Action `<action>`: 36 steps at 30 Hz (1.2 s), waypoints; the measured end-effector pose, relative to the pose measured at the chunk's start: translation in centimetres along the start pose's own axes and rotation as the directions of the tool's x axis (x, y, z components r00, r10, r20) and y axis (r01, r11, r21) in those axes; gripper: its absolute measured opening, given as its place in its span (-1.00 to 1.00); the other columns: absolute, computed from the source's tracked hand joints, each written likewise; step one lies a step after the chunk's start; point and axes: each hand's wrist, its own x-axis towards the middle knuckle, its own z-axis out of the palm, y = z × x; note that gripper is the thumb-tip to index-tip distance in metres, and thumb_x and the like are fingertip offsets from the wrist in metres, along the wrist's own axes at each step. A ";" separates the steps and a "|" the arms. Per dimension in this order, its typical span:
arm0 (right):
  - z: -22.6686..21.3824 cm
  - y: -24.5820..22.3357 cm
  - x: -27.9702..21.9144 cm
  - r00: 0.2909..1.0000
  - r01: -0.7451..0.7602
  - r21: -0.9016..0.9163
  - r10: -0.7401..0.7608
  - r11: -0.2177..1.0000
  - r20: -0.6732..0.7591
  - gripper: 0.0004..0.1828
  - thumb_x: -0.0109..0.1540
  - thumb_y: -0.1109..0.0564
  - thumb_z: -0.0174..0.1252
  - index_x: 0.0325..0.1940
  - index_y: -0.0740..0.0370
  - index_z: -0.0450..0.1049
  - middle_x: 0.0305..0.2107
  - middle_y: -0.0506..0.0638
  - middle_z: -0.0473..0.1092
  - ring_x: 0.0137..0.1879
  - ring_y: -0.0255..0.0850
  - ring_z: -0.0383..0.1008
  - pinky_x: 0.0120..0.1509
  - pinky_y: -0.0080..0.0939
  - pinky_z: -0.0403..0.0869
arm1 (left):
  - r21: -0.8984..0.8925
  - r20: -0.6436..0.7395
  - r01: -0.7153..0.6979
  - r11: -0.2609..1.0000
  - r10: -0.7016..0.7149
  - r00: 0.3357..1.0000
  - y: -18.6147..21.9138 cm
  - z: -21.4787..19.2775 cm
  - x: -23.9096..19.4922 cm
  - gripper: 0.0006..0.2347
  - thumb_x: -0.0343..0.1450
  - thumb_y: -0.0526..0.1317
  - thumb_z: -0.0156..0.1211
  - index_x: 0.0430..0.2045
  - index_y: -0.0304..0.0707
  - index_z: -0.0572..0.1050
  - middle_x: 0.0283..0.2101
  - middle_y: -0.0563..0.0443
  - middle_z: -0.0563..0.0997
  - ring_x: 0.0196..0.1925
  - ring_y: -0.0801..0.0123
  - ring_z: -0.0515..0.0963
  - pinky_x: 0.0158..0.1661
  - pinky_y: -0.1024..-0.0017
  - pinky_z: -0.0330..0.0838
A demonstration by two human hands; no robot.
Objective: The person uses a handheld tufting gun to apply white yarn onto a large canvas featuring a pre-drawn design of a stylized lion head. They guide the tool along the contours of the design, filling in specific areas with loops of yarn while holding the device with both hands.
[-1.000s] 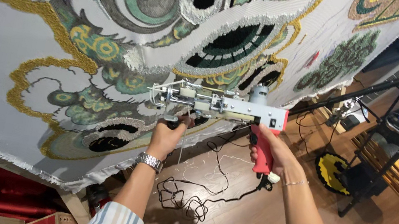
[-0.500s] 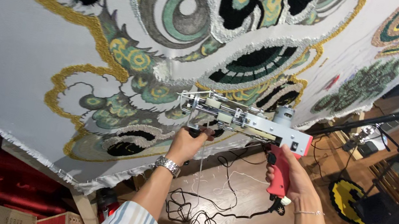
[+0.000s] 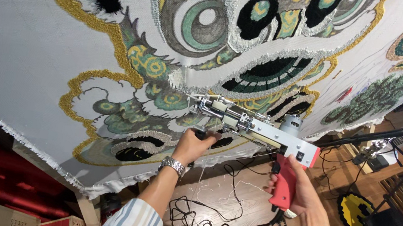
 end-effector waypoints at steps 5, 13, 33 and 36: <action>2.0 1.8 0.1 0.995 0.071 0.024 -0.072 0.997 0.067 -0.50 0.21 -0.23 0.21 -0.09 0.26 0.48 -0.65 -0.05 0.28 -0.57 -0.23 0.30 -0.42 -0.17 0.42 | 0.106 0.005 -0.066 0.992 0.066 0.998 0.8 -1.9 1.4 -0.73 0.26 -0.03 0.40 -0.52 -0.30 0.61 -0.55 0.03 0.63 -0.54 0.38 0.55 -0.45 0.38 0.42; 5.2 4.2 0.1 0.942 0.322 -0.059 -0.326 0.945 -0.074 -0.68 0.18 0.03 0.32 -0.21 0.34 0.48 -0.64 -0.05 0.27 -0.58 -0.22 0.29 -0.50 -0.18 0.34 | 0.328 -0.018 -0.042 0.944 0.051 0.999 -0.2 -3.5 2.4 -0.59 0.23 0.14 0.39 -0.61 -0.28 0.53 -0.56 -0.02 0.65 -0.52 0.27 0.63 -0.40 0.31 0.49; 9.2 5.6 -0.9 0.923 0.349 -0.044 -0.352 0.936 -0.155 -0.72 0.15 0.10 0.34 -0.23 0.26 0.40 -0.58 -0.04 0.31 -0.53 -0.25 0.34 -0.52 -0.16 0.36 | 0.417 0.000 0.006 0.909 -0.007 1.000 -2.7 -5.6 4.0 -0.63 0.24 0.12 0.39 -0.57 -0.24 0.54 -0.50 -0.10 0.68 -0.41 0.13 0.69 -0.28 0.23 0.53; 9.6 5.6 -0.9 0.919 0.358 -0.041 -0.360 0.933 -0.158 -0.71 0.14 0.11 0.35 -0.23 0.26 0.39 -0.59 -0.04 0.30 -0.53 -0.24 0.33 -0.53 -0.16 0.35 | 0.438 0.023 0.044 0.898 -0.060 0.998 -2.6 -5.9 4.1 -0.63 0.26 0.13 0.37 -0.59 -0.24 0.55 -0.55 -0.10 0.67 -0.45 0.15 0.69 -0.30 0.24 0.52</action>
